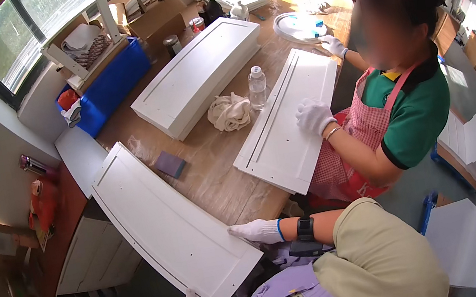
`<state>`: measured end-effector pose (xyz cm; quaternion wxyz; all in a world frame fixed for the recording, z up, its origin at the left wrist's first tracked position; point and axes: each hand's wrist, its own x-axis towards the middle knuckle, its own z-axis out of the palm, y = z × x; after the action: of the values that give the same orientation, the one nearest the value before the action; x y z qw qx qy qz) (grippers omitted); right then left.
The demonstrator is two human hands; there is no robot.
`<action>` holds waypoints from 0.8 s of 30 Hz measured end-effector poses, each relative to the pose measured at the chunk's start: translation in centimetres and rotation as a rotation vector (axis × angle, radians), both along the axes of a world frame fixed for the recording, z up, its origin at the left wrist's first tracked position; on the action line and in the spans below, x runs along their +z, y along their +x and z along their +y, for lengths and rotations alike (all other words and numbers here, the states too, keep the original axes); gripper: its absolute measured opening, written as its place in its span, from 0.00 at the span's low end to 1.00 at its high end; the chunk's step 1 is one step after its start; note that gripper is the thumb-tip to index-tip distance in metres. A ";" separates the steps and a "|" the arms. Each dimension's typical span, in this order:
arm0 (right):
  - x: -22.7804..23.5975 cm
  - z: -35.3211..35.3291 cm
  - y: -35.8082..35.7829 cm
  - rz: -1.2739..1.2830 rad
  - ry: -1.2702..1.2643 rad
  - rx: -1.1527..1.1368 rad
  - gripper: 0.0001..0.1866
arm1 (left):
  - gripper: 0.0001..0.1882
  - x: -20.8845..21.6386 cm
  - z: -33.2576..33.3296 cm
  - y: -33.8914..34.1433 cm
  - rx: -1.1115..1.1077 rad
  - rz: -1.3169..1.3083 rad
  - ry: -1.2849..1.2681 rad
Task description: Stacking and organizing white furniture panels on a pallet in a manufacturing environment.
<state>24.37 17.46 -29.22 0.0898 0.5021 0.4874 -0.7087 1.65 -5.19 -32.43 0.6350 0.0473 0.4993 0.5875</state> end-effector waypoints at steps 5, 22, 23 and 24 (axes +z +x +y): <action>0.8 -0.5 -1.7 -0.089 -0.092 -0.147 0.43 | 0.35 0.3 0.6 -0.4 -0.020 -0.018 -0.011; -4.9 -7.8 -7.2 0.005 0.153 -0.269 0.38 | 0.37 1.4 1.3 -2.6 -0.096 0.095 0.129; -5.4 -8.6 -7.5 0.062 0.135 -0.329 0.41 | 0.37 1.1 1.4 -2.8 -0.125 0.090 0.126; -5.7 -9.1 -7.8 0.127 0.120 -0.375 0.43 | 0.37 1.0 1.6 -2.8 -0.137 0.099 0.130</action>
<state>16.53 8.36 -34.88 -0.1044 0.5429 0.4315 -0.7129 -1.14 -3.64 -31.38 0.6439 0.1515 0.4863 0.5709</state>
